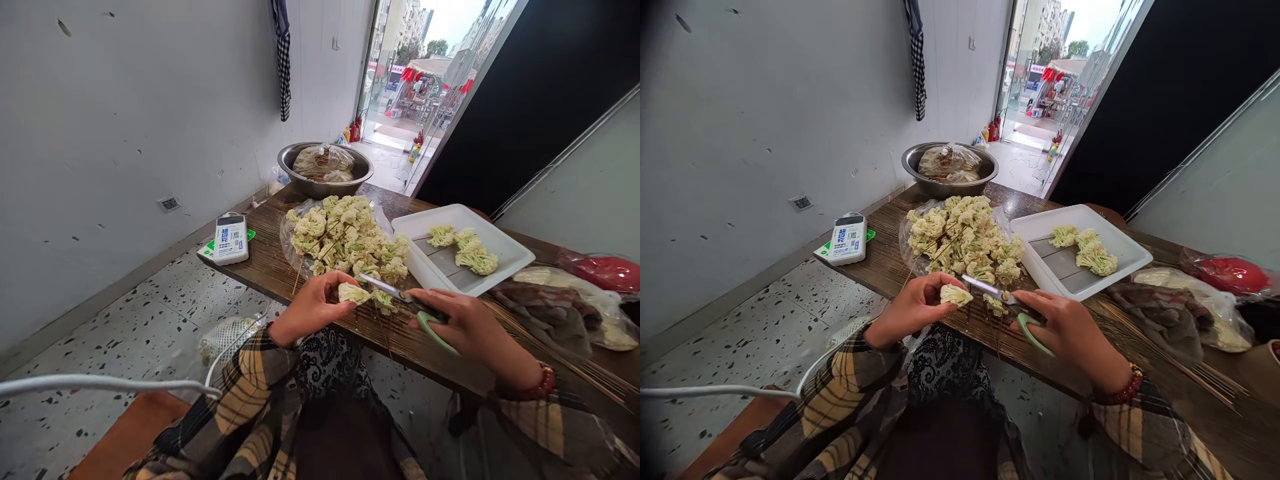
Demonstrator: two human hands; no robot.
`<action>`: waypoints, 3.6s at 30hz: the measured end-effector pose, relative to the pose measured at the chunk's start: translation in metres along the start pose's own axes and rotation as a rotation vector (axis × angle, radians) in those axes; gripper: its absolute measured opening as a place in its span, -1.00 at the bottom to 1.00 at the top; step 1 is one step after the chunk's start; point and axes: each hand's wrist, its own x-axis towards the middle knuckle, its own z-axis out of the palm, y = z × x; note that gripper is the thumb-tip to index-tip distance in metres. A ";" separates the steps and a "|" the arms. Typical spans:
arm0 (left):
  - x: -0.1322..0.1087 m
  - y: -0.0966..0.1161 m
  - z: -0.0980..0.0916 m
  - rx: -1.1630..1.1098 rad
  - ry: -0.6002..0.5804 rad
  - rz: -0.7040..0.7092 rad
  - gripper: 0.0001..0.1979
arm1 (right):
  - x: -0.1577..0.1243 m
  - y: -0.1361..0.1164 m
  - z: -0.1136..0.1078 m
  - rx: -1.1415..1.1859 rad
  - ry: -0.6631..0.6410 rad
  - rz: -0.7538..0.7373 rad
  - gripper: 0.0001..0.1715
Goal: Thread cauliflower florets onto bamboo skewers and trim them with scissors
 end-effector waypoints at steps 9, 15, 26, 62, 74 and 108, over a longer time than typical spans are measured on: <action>0.000 -0.003 0.000 0.055 0.043 0.047 -0.71 | 0.003 -0.008 -0.004 -0.089 -0.050 -0.053 -0.45; 0.002 -0.004 0.003 0.046 0.070 0.040 -0.71 | 0.006 -0.001 0.003 0.000 -0.023 0.001 -0.57; 0.004 -0.025 0.021 0.309 0.199 0.148 -0.74 | -0.036 0.029 0.047 0.371 0.403 0.544 -0.37; 0.029 -0.042 -0.008 0.895 0.424 0.358 -0.77 | -0.047 0.012 0.099 0.207 0.524 0.435 -0.51; 0.010 -0.035 0.042 0.975 -0.098 0.436 -0.73 | -0.045 0.013 0.100 0.200 0.496 0.411 -0.48; 0.063 -0.059 -0.046 0.925 0.592 0.387 -0.74 | -0.048 0.013 0.105 0.141 0.498 0.444 -0.50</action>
